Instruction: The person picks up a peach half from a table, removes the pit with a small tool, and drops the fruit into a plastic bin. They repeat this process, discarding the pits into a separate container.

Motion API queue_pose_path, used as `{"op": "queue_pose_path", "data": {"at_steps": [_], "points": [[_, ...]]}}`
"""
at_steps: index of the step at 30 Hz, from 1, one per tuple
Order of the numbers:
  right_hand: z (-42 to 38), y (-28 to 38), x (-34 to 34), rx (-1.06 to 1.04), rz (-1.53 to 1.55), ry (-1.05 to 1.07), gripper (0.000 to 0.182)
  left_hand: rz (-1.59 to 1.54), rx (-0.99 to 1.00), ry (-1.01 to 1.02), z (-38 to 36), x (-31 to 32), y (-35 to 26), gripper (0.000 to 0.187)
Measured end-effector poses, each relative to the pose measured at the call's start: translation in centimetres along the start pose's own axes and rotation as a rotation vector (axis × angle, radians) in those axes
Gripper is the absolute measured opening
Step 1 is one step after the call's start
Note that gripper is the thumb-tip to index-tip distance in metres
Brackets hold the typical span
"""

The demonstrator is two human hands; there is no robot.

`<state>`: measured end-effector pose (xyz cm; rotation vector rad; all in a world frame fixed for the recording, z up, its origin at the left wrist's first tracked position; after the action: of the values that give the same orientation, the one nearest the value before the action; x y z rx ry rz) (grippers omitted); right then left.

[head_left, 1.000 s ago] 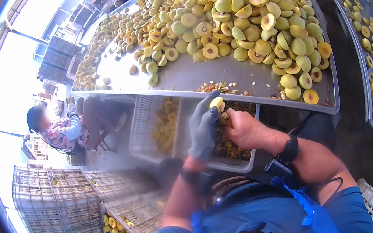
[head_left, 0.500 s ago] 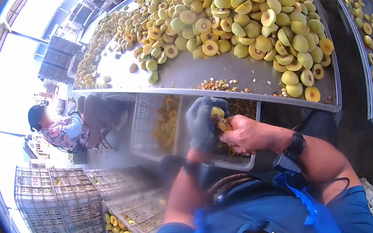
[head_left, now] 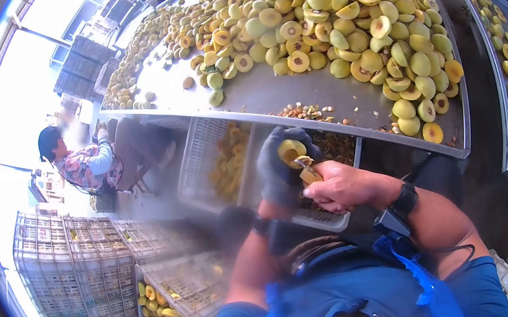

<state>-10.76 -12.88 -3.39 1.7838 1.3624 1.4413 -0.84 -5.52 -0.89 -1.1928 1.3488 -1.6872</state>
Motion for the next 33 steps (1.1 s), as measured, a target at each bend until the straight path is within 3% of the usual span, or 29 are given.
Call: {"op": "queue_pose_path", "data": {"at_steps": [1,4,5,7,8,9,11,14,17,19,22,25,26,29,32,33], "points": [[-0.1,0.3,0.0,-0.030,-0.071,-0.030,0.017,0.034,-0.013,-0.008,0.8,-1.2,0.7,0.041],[1.8,-0.8,-1.8,-0.125,-0.465,-0.177,0.021,0.476,0.301,-0.071,1.3,-3.1,-1.1,0.041],[2.8,-1.8,-2.7,-0.157,-0.621,-0.236,0.024,0.458,0.323,-0.121,1.4,-4.3,-1.0,0.040],[4.7,-6.3,-4.2,0.025,-0.773,-0.237,0.030,0.421,0.367,-0.222,1.6,-6.7,-0.9,0.039],[5.3,-7.5,-4.7,0.110,-0.857,-0.248,0.034,0.078,0.070,-0.286,3.1,-8.9,0.6,0.038],[5.0,-6.8,-3.8,-0.030,-0.894,-0.260,0.034,-0.271,-0.231,-0.349,3.8,-11.0,2.5,0.037],[4.1,-5.5,-3.0,-0.131,-0.887,-0.343,0.033,0.169,0.004,-0.435,5.7,-17.3,2.2,0.032],[3.3,-2.8,-1.6,-0.163,-0.850,-0.359,0.032,1.059,0.132,-0.599,9.1,-23.2,0.1,0.026],[3.6,-1.8,-1.0,-0.147,-0.848,-0.346,0.031,1.304,0.521,-0.533,14.5,-21.6,-2.3,0.036],[4.0,-1.7,-1.0,-0.160,-0.841,-0.348,0.031,1.320,0.453,-0.464,19.4,-18.7,-2.6,0.044],[4.5,-1.1,-1.2,-0.124,-0.827,-0.360,0.030,1.672,0.325,-0.315,26.9,-16.7,-0.1,0.048],[4.6,-0.8,-1.8,-0.119,-0.793,-0.374,0.029,1.782,0.046,-0.074,30.4,-16.5,2.9,0.047],[4.5,-0.5,-1.9,-0.120,-0.782,-0.381,0.029,1.797,0.072,-0.065,30.7,-16.4,3.0,0.045],[4.0,0.7,-2.3,-0.183,-0.716,-0.430,0.029,1.303,-0.041,0.033,27.2,-14.2,1.4,0.050],[3.7,2.2,-2.7,-0.283,-0.556,-0.497,0.029,0.244,-0.177,0.145,21.0,-10.8,0.5,0.060],[3.6,2.6,-2.9,-0.324,-0.484,-0.524,0.026,0.125,-0.208,0.184,18.6,-9.4,0.1,0.063]]}}
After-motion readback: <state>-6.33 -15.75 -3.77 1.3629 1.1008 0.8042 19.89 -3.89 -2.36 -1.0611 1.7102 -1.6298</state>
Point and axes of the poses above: each hand's wrist, its own z-axis towards the middle knuckle, its own x-axis out of the palm, y = z × x, the point moved 6 cm from there along z, towards the middle knuckle, and after that the axes turned 12 degrees about -y, right-handed, at the moved point
